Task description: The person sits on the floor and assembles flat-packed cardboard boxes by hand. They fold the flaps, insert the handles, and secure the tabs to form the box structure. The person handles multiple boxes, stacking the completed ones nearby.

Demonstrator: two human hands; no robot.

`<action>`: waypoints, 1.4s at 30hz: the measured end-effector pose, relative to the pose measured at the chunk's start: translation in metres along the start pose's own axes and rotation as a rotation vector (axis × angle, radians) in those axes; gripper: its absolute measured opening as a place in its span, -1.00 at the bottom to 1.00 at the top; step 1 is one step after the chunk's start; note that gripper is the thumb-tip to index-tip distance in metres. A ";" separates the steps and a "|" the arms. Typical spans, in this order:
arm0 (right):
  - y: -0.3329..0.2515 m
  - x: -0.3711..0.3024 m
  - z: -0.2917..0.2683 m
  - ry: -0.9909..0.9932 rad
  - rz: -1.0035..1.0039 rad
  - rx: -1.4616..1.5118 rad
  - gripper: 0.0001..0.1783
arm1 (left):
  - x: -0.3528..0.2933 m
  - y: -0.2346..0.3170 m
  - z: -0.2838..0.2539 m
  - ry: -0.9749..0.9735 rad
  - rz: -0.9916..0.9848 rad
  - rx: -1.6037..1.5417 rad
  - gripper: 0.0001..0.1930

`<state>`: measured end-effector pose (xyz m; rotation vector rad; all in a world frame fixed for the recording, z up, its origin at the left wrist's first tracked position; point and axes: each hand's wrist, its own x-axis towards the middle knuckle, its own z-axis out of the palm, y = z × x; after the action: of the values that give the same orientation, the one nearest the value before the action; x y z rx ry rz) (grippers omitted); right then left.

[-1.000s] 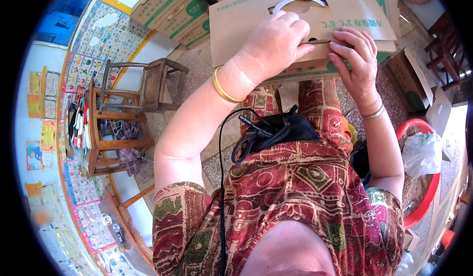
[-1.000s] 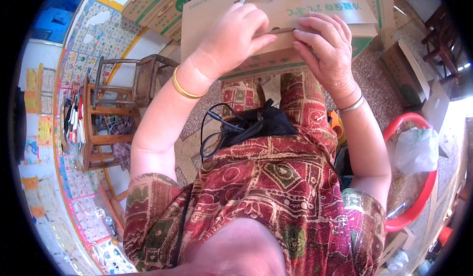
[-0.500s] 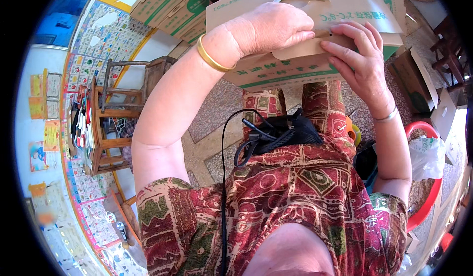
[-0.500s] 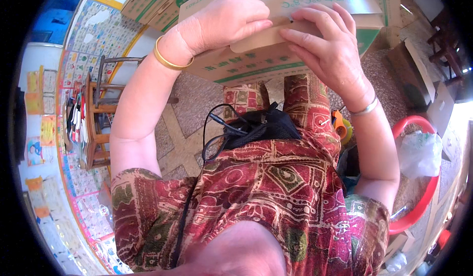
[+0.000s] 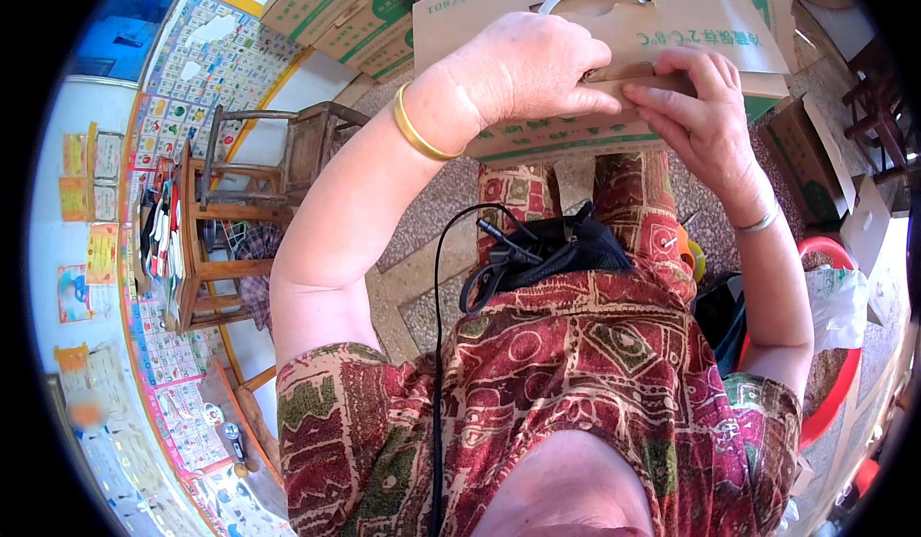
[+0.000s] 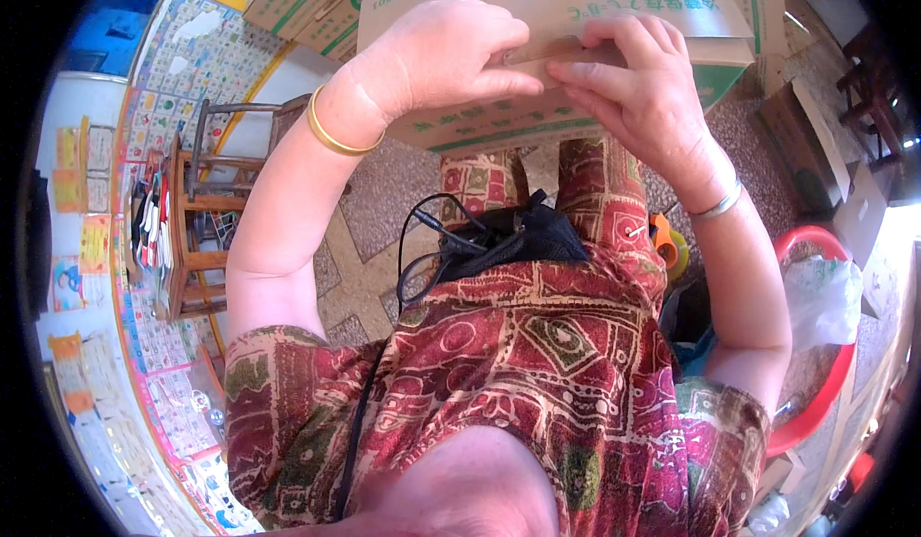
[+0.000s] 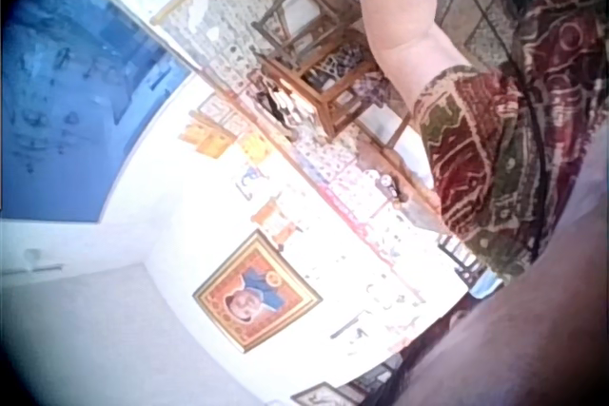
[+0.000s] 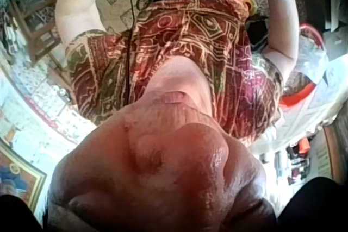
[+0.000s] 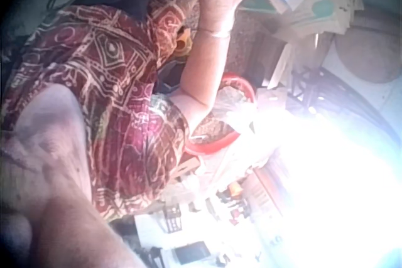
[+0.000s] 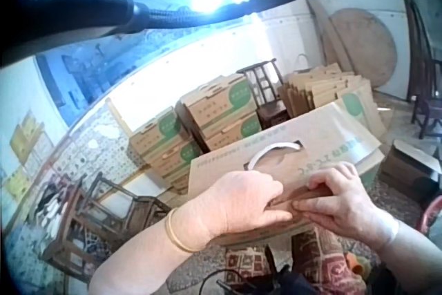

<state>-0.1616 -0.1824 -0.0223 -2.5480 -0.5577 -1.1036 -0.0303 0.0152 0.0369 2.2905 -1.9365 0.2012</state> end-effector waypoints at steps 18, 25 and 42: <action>0.010 -0.004 -0.011 -0.042 0.283 0.263 -0.50 | 0.000 -0.005 0.019 0.163 0.050 -0.169 -0.71; 0.015 0.002 -0.011 -0.092 0.017 0.090 -0.59 | -0.021 0.023 0.032 0.514 0.019 -0.133 -0.83; 0.012 -0.010 -0.003 0.018 -0.087 0.081 -0.70 | -0.041 0.025 0.048 0.587 0.180 -0.073 -0.61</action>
<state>-0.1649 -0.1964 -0.0292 -2.4628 -0.7006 -1.1085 -0.0613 0.0416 -0.0171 1.7380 -1.7839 0.7171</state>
